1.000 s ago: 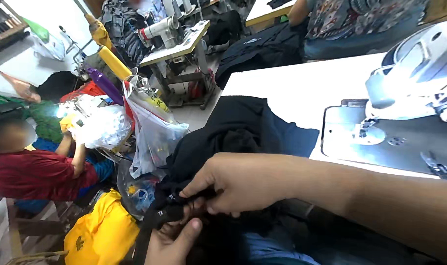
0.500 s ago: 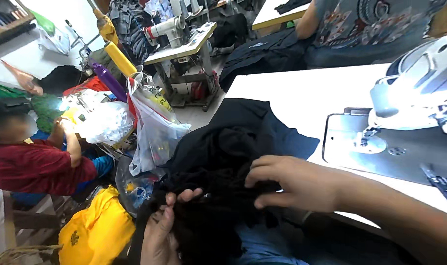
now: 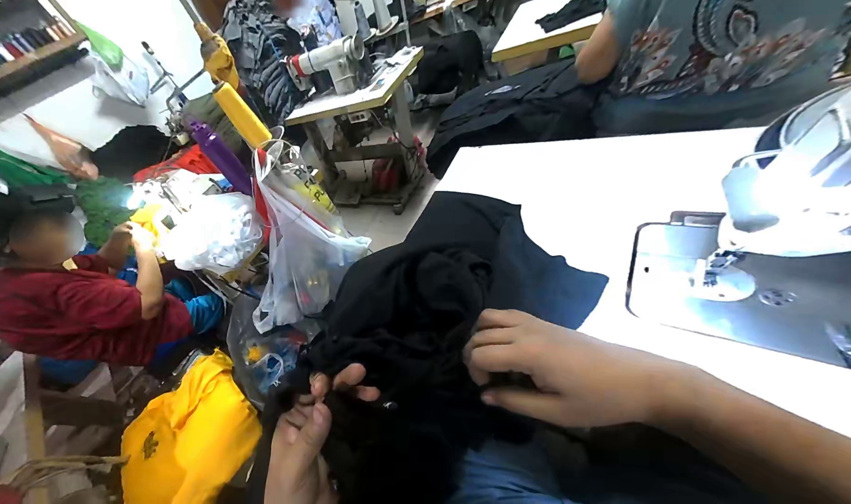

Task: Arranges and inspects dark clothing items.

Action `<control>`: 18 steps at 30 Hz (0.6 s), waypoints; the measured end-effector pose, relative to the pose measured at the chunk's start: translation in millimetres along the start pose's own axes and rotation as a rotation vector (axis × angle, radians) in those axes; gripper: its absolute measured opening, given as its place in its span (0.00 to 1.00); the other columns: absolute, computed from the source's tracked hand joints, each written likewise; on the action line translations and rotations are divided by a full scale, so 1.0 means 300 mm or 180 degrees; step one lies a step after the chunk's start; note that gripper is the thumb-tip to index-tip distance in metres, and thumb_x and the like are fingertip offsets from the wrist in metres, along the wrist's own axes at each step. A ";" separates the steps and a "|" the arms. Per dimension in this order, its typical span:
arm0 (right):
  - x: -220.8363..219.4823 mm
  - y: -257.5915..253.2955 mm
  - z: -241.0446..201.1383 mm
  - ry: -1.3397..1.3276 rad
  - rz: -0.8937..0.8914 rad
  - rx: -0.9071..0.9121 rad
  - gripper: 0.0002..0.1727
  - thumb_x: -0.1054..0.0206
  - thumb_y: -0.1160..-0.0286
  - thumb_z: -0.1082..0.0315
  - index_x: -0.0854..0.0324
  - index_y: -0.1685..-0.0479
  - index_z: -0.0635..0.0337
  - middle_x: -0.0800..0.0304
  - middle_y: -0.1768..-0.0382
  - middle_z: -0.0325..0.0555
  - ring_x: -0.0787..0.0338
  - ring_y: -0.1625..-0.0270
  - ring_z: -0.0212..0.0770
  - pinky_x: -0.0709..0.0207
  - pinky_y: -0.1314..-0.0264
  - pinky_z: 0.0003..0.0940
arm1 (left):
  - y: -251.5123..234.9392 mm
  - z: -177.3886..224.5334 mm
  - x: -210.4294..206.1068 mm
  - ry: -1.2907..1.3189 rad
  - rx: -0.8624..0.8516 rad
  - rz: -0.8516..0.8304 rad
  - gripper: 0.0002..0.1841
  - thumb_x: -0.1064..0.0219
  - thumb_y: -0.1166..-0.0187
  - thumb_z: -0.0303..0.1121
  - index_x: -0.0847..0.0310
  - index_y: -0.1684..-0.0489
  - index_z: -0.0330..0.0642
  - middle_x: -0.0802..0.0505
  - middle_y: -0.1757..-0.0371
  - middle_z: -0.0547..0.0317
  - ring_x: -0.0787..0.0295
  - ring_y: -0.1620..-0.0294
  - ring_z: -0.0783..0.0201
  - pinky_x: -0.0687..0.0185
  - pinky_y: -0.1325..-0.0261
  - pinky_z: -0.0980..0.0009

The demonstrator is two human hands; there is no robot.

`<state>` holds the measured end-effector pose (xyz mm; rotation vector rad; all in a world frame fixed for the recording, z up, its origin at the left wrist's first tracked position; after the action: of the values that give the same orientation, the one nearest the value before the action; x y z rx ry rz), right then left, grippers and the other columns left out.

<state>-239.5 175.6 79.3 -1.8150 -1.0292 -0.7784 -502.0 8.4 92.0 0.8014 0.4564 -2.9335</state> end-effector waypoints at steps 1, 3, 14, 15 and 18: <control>0.019 0.007 -0.003 -0.0300 -0.0105 -0.0110 0.07 0.34 0.29 0.56 0.13 0.68 0.43 0.13 0.67 0.23 0.15 0.51 0.27 0.21 0.47 0.30 | 0.002 0.004 0.003 -0.0015 -0.0014 -0.0015 0.17 0.32 0.17 0.41 0.11 0.38 0.41 0.07 0.35 0.44 0.08 0.34 0.51 0.14 0.30 0.58; 0.089 0.012 -0.007 -0.0954 -0.0203 -0.0161 0.09 0.35 0.24 0.56 0.14 0.65 0.47 0.14 0.72 0.24 0.15 0.65 0.19 0.20 0.64 0.19 | 0.004 0.011 0.001 -0.0075 -0.0027 -0.0025 0.16 0.32 0.17 0.40 0.11 0.41 0.40 0.05 0.40 0.42 0.05 0.39 0.51 0.11 0.34 0.59; 0.207 -0.434 -0.291 -0.0330 0.0164 0.1481 0.03 0.29 0.28 0.71 0.09 0.64 0.55 0.14 0.70 0.37 0.14 0.63 0.31 0.21 0.62 0.24 | -0.028 0.036 -0.104 -0.0571 0.0455 -0.1275 0.17 0.34 0.15 0.39 0.14 0.34 0.43 0.03 0.47 0.57 0.04 0.52 0.68 0.08 0.45 0.71; 0.187 -0.460 -0.288 -0.0202 0.0238 0.1485 0.03 0.29 0.28 0.70 0.09 0.64 0.56 0.14 0.69 0.40 0.13 0.61 0.35 0.20 0.60 0.28 | -0.031 0.037 -0.096 -0.0475 0.0418 -0.1265 0.17 0.35 0.14 0.38 0.14 0.33 0.43 0.03 0.53 0.61 0.05 0.54 0.71 0.09 0.45 0.72; 0.168 -0.486 -0.239 -0.0042 0.0827 0.1243 0.09 0.27 0.26 0.63 0.10 0.56 0.58 0.11 0.61 0.45 0.11 0.51 0.44 0.17 0.48 0.38 | -0.007 0.130 -0.077 -0.0136 0.0108 -0.0515 0.12 0.34 0.16 0.37 0.10 0.46 0.42 0.06 0.68 0.66 0.07 0.65 0.74 0.09 0.53 0.73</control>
<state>-351.8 166.1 206.9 -1.5739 -0.8610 -0.3770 -501.4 -1.5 136.2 0.7367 0.4917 -3.1082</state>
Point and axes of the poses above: each hand's wrist, its own y-axis away from the middle knuckle, its own x-axis out of the back of the hand, z = x × y, the point moved 1 cm from there along -y, towards the middle knuckle
